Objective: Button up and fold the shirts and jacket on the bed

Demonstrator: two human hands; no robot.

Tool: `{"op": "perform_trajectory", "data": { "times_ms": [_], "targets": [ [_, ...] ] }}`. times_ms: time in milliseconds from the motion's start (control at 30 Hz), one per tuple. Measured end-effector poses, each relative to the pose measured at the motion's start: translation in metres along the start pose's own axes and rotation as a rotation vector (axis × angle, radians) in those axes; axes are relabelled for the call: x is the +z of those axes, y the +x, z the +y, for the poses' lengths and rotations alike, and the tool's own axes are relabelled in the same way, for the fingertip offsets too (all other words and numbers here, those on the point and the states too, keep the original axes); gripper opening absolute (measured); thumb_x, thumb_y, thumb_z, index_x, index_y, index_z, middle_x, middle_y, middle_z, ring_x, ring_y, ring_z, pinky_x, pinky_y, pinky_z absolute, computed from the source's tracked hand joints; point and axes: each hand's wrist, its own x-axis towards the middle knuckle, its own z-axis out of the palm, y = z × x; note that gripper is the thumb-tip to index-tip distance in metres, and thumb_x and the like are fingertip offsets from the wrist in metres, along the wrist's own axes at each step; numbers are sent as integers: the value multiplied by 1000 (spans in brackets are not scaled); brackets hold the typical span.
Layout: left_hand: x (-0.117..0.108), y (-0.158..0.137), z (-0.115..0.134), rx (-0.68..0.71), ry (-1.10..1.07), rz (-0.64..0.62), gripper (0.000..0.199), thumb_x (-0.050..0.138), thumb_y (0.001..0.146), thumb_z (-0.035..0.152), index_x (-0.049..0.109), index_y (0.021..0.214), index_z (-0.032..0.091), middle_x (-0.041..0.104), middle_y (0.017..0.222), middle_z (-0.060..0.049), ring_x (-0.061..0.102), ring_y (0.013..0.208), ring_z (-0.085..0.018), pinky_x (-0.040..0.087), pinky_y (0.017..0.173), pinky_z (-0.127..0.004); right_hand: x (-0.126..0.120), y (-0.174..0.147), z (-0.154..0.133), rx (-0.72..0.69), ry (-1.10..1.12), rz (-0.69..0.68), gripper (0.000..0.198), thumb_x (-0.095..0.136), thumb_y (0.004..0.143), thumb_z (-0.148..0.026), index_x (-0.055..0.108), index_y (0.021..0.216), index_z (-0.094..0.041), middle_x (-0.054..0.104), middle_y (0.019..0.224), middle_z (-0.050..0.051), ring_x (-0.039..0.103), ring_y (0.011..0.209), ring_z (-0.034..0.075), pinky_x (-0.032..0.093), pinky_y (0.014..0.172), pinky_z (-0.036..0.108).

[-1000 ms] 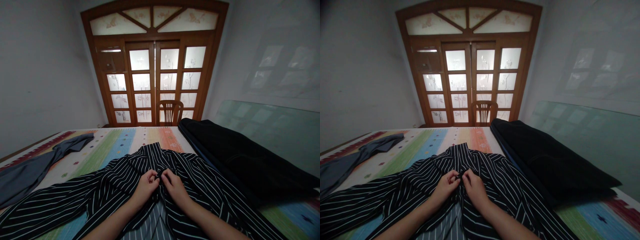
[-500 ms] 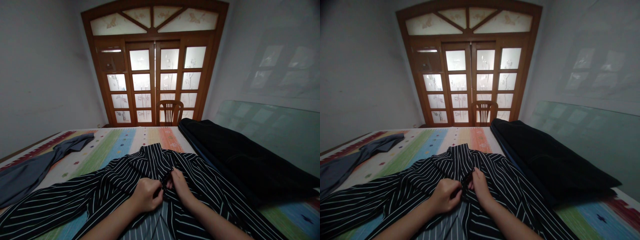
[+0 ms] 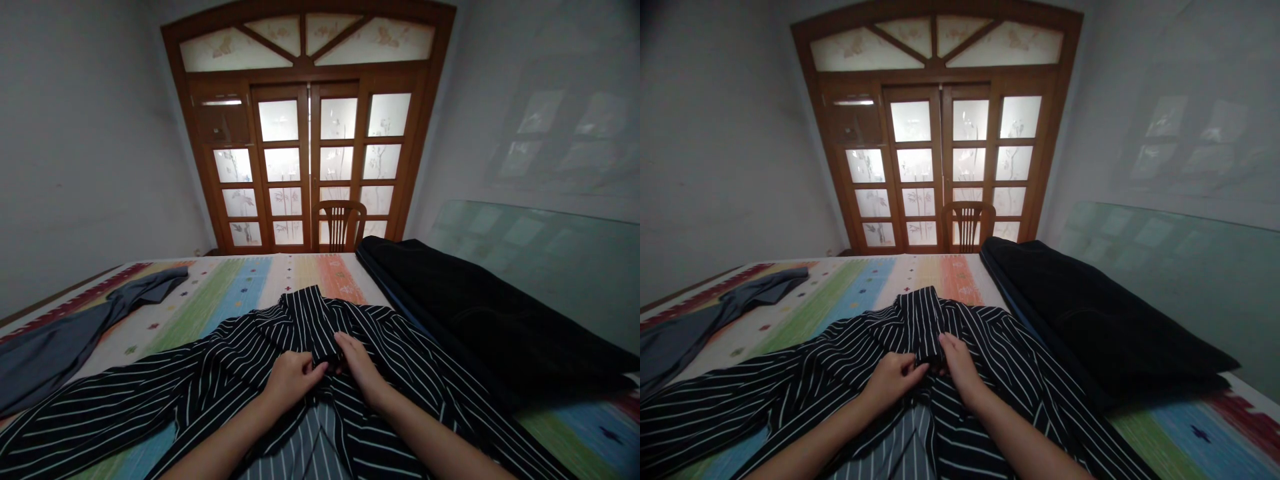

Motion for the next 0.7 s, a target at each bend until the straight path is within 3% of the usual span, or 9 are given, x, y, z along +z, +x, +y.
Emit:
{"op": "perform_trajectory", "data": {
  "times_ms": [233, 333, 433, 567, 667, 700],
  "targets": [
    [-2, 6, -8, -146, -124, 164, 28, 40, 71, 39, 40, 51, 19, 39, 46, 5, 39, 46, -10, 24, 46, -21, 2, 2, 2, 10, -10, -61, 6, 45, 64, -24, 46, 62, -18, 50, 49, -7, 47, 38, 8, 31, 35, 18],
    [-5, 11, -10, -178, -324, 201, 24, 41, 70, 40, 46, 62, 18, 42, 51, 5, 42, 50, -11, 28, 48, -21, 3, 2, 4, 18, -28, -97, 5, 45, 63, -21, 45, 59, -17, 49, 48, -7, 47, 37, 7, 31, 35, 17],
    [-10, 15, -9, -266, -569, 140, 28, 39, 70, 43, 48, 69, 17, 43, 52, 6, 40, 44, -9, 30, 43, -21, 3, 2, 4, 21, -37, -117, 4, 43, 62, -17, 45, 58, -17, 49, 47, -7, 47, 38, 7, 31, 35, 17],
    [-24, 18, -7, -427, -750, -1, 18, 45, 65, 33, 47, 61, 16, 43, 48, 6, 41, 41, -8, 31, 40, -19, 2, 0, 1, 15, -25, -119, 4, 42, 60, -16, 44, 57, -17, 48, 46, -7, 47, 40, 8, 33, 37, 18],
    [-36, 19, -9, -431, -842, -89, 6, 49, 59, 20, 50, 63, 15, 50, 53, 5, 47, 49, -8, 37, 47, -19, 1, -3, -2, 18, 6, -106, 5, 42, 62, -19, 45, 59, -18, 48, 48, -6, 48, 42, 9, 35, 39, 19],
    [-39, 19, -10, -411, -865, -109, 11, 49, 57, 15, 50, 68, 15, 52, 55, 5, 49, 51, -8, 37, 49, -19, 0, -4, -3, 22, 30, -91, 5, 43, 64, -21, 45, 60, -18, 49, 49, -5, 48, 43, 9, 36, 39, 19]
  ]
}}
